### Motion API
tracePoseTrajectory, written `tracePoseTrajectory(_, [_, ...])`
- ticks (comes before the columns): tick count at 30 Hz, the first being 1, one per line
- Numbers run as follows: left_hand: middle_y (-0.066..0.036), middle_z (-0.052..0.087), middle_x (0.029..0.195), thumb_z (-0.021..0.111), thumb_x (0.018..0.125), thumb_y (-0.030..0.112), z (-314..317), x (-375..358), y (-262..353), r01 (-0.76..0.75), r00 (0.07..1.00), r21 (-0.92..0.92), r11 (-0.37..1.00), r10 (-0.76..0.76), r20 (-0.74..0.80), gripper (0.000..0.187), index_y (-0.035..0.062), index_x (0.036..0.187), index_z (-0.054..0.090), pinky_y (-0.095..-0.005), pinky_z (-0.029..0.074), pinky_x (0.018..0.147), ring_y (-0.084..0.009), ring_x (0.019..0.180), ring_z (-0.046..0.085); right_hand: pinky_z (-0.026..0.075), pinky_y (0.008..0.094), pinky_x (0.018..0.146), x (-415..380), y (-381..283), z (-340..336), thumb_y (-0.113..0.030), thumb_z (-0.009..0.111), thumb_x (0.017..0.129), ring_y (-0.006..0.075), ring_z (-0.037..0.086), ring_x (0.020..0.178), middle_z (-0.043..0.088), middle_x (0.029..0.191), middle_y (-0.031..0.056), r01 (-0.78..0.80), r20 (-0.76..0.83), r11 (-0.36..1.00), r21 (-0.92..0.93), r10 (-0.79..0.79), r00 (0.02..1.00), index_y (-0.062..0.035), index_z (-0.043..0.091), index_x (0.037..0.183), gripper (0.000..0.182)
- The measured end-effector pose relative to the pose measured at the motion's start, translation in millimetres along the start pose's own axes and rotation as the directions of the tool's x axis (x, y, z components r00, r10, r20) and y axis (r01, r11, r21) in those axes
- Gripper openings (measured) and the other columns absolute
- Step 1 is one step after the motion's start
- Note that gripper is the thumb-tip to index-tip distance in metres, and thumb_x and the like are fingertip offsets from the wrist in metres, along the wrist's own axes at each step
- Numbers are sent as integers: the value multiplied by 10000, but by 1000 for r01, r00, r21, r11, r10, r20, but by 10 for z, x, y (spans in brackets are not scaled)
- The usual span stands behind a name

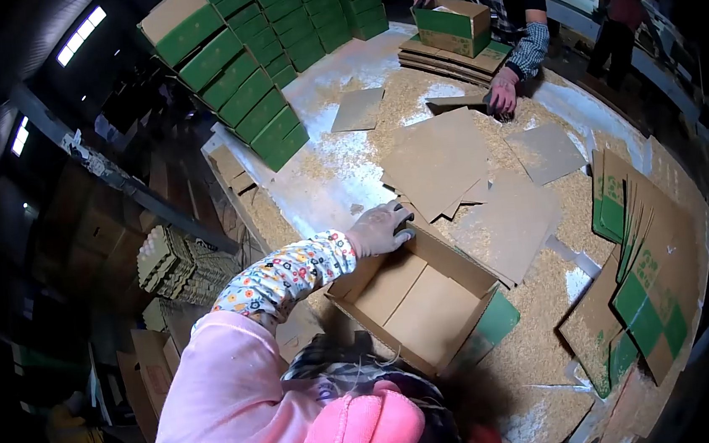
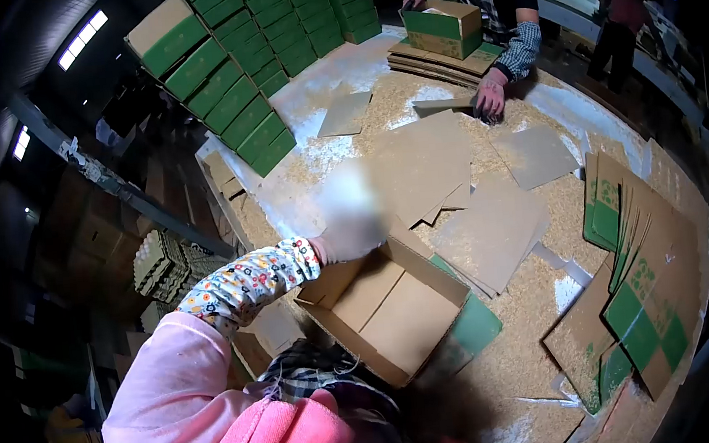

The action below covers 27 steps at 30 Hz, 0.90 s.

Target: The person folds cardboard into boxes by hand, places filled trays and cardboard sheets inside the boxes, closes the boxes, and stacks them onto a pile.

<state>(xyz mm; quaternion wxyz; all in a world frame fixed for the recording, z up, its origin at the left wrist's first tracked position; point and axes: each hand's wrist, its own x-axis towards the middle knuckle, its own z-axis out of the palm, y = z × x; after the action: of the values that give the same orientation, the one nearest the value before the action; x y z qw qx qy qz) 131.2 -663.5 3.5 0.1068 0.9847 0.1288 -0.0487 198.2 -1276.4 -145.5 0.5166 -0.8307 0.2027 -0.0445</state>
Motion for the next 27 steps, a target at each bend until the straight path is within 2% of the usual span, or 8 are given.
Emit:
tracePoseTrajectory(11, [-210,533,1157,607,845,257,84,-63,-84,-96,951,-609,787,-108,-290,446,19,1202,484,-367,429,940,-333,1077,527,411,456,992,-2049,-524,-312,-340,603,829,304,490,1178,507,1271,223,-439,322,637,634,299,898,19,445,1317,626])
tracePoseTrajectory(15, [-169,613,1058,682,827,250,789,348,-378,42,960,-978,205,-279,-17,514,-63,1194,505,-341,470,841,-249,957,589,398,475,1012,-2273,-829,-341,-412,638,824,312,468,1217,485,1302,233,-496,434,533,685,248,866,25,445,1314,685])
tracePoseTrajectory(17, [-204,658,976,638,842,355,-355,-229,-3,187,963,-916,354,-248,101,452,-62,1018,629,-349,473,804,-283,940,625,392,485,1022,-2083,-1192,-244,-448,655,822,317,457,1236,474,1318,239,-498,506,553,668,153,849,29,445,1313,716])
tracePoseTrajectory(21, [-197,670,896,644,834,379,-38,268,-81,177,948,-924,340,-311,67,448,-47,970,646,-393,489,744,-316,849,648,383,407,1040,-1511,-2210,155,-431,748,753,263,419,1268,404,1392,196,-12,685,970,244,-163,710,23,345,1380,873])
tracePoseTrajectory(22, [-186,670,895,630,847,369,-155,285,-76,250,941,-905,344,-305,145,428,-42,967,645,-391,488,735,-312,845,647,513,419,799,-1456,-2250,324,-395,565,865,286,489,1175,479,1314,129,763,600,644,52,-631,491,-109,454,1331,558])
tracePoseTrajectory(23, [-176,671,894,616,860,359,-197,337,-52,326,927,-879,348,-298,226,409,-36,964,645,-390,487,727,-309,841,647,513,419,799,-1625,-2621,504,-395,565,865,286,489,1175,479,1314,129,770,603,636,55,-636,482,-109,454,1331,558])
tracePoseTrajectory(25, [-175,671,916,581,876,325,317,698,-115,416,834,-898,146,-456,312,383,-36,990,638,-398,490,732,-326,857,647,533,387,773,-1844,-3303,826,-340,533,908,231,523,1124,485,1291,117,-320,806,915,246,-10,592,-39,459,1304,503])
tracePoseTrajectory(27, [-154,662,987,542,889,232,384,680,-226,-102,995,-207,973,100,-18,307,-15,1045,636,-370,496,713,-298,889,650,532,385,780,-1585,-3016,971,-340,530,911,230,537,1107,508,1267,109,117,758,966,231,-254,600,-32,462,1299,501])
